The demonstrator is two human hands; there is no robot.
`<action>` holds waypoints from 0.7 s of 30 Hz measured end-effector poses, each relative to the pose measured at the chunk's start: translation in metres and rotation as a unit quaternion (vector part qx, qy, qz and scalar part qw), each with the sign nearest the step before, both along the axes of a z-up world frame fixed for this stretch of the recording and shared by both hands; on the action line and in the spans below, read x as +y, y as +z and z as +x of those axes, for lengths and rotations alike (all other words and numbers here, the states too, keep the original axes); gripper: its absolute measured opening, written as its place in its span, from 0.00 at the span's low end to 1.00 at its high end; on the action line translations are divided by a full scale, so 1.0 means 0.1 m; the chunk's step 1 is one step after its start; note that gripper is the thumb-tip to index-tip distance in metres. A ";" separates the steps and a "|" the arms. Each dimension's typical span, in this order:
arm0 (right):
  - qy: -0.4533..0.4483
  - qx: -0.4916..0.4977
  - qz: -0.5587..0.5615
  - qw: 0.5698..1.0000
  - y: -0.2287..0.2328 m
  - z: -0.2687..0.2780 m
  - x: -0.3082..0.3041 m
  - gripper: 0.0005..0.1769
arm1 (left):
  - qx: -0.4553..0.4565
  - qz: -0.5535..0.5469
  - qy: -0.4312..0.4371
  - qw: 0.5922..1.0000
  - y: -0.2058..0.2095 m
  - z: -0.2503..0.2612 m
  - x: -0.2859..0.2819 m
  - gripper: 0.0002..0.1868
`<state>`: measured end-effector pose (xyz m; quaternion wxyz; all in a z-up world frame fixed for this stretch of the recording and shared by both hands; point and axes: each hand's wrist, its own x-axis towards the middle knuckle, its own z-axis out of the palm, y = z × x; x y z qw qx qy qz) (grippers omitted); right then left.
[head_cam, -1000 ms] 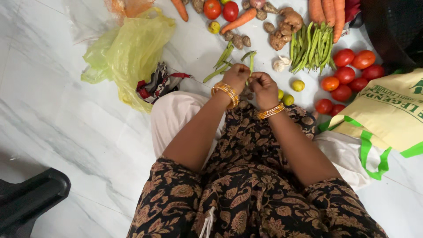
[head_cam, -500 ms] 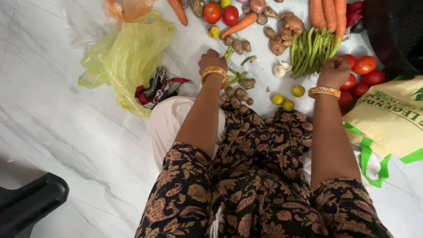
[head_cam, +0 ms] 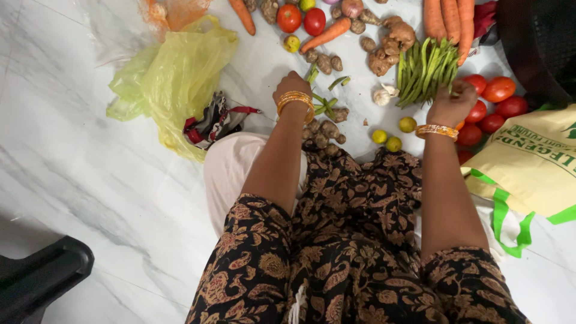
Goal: The person sits on the floor and sorts a variety of vegetables, including green beans, ginger, tomatoes, carrots, onions, and garlic, into separate piles by type. The person handles each item by hand, moving them from a mixed spread into organized groups.
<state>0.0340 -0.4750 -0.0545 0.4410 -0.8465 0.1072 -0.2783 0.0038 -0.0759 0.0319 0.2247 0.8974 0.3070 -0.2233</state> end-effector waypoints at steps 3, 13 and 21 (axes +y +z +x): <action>0.095 -0.013 0.215 0.972 0.17 -0.10 0.35 0.10 | -0.028 -0.017 -0.012 0.999 0.19 -0.01 0.03 0.16; 0.341 0.336 0.265 0.837 1.08 -0.95 1.91 0.07 | -0.232 -0.275 -0.025 0.933 0.69 -0.69 0.20 0.12; 0.312 0.316 0.415 0.794 0.93 -1.14 2.09 0.11 | -0.172 -0.446 0.034 0.878 0.14 -0.58 -0.22 0.12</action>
